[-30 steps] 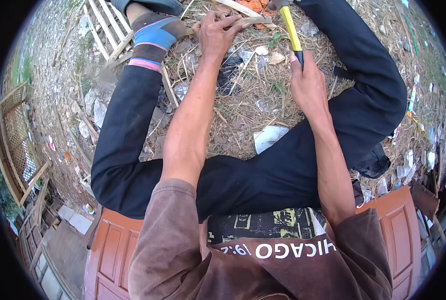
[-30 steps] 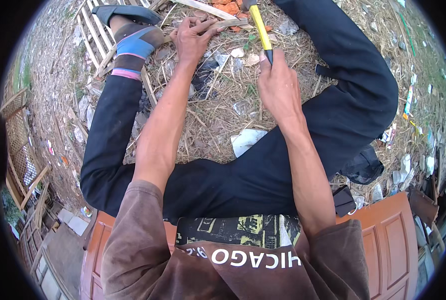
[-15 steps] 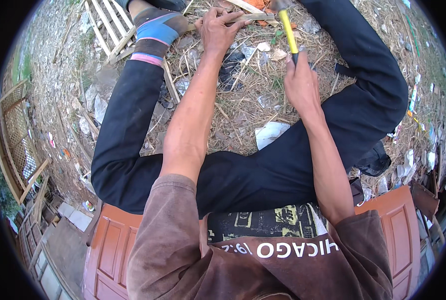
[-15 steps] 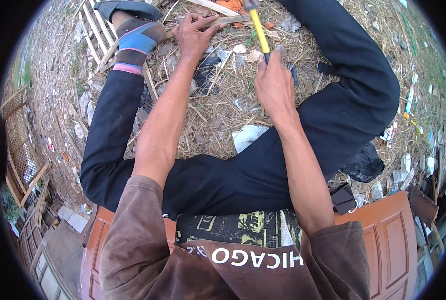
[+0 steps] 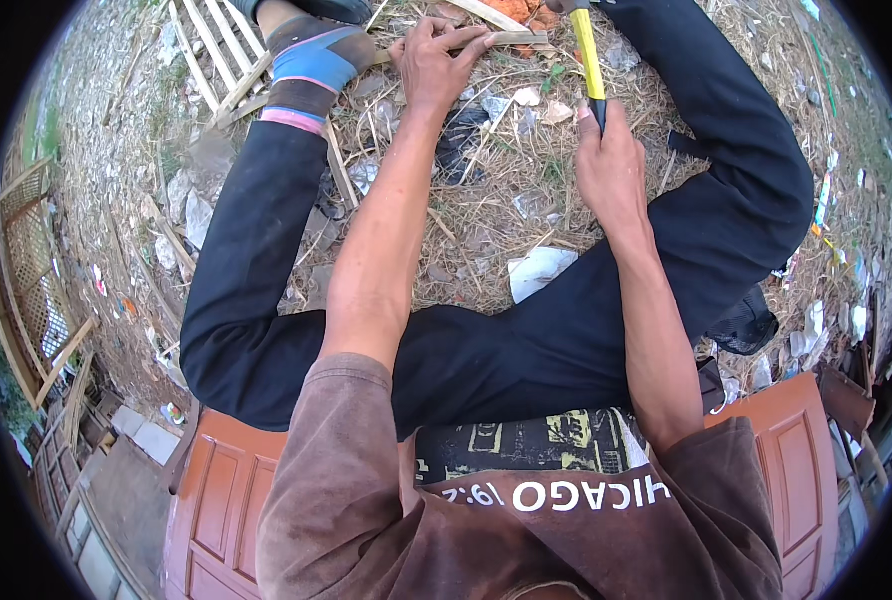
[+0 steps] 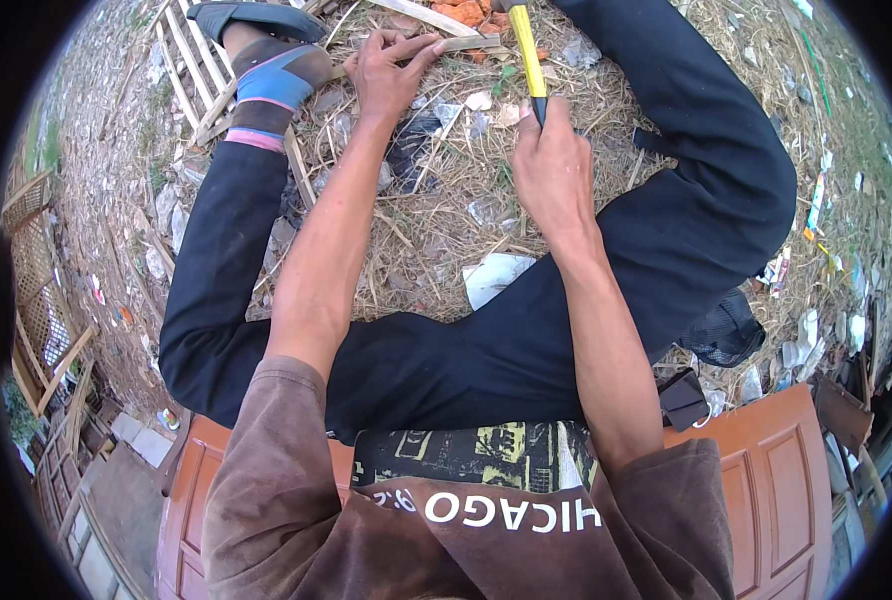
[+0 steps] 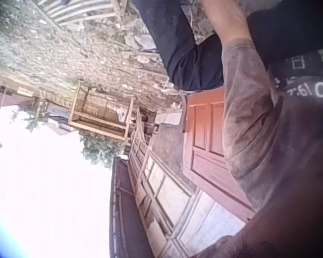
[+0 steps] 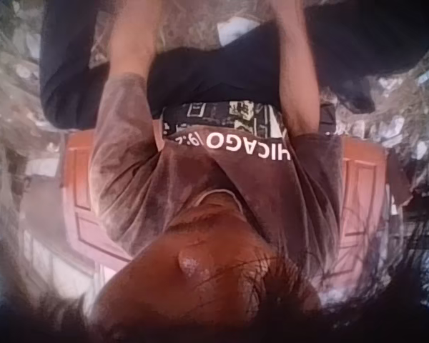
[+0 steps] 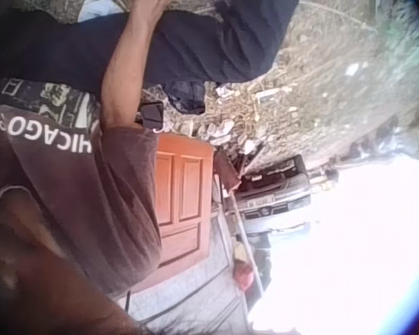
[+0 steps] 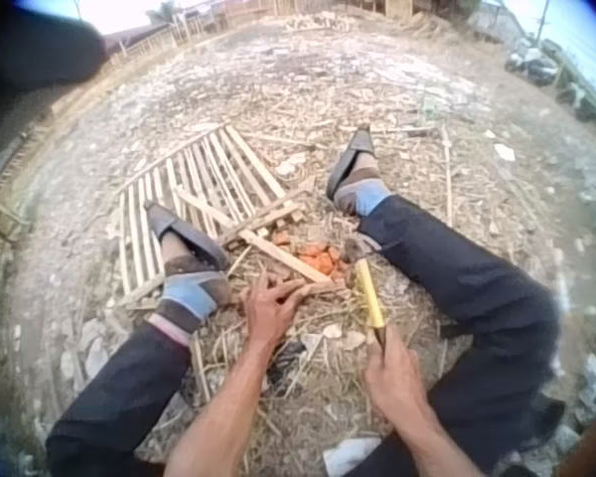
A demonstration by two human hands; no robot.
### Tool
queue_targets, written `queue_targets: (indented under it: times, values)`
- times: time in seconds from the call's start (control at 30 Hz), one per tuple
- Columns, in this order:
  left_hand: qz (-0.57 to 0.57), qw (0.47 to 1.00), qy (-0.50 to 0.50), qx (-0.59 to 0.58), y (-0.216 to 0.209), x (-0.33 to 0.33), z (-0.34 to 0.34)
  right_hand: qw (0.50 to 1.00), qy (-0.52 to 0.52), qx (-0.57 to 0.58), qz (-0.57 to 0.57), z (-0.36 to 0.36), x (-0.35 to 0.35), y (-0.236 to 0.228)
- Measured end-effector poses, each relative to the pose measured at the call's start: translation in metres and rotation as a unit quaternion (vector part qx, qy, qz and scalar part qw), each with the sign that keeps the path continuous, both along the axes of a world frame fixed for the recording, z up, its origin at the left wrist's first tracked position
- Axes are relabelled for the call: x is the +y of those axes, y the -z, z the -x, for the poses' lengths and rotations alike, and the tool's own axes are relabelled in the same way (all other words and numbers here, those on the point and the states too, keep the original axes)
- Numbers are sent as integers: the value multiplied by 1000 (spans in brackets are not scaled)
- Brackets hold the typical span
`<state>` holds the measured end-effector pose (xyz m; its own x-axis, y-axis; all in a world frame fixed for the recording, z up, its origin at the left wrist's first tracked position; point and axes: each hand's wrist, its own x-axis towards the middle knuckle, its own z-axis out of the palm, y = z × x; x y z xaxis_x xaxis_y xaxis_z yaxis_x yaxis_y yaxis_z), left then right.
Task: The person uses a hammer to drive nails into a bamboo frame while sitting on the ground, then handles and inspects several bamboo slats before fitting them together into a grid-like structure.
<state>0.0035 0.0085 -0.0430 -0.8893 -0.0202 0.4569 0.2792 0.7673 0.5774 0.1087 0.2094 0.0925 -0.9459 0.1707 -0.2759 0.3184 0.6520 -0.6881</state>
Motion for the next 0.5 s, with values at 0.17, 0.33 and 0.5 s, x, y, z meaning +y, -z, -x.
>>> queue_targets:
  times: [0.17,0.33,0.5]
  values:
    - [4,1000,-2,8,-2,2,3,998,-33,-3,-61,-1,1,27]
    - [18,1000,-6,-18,-2,3,2,999,-13,-26,-25,1,4,20]
    - [2,1000,0,-6,0,1,1,1000,8,4,-6,-7,6,25]
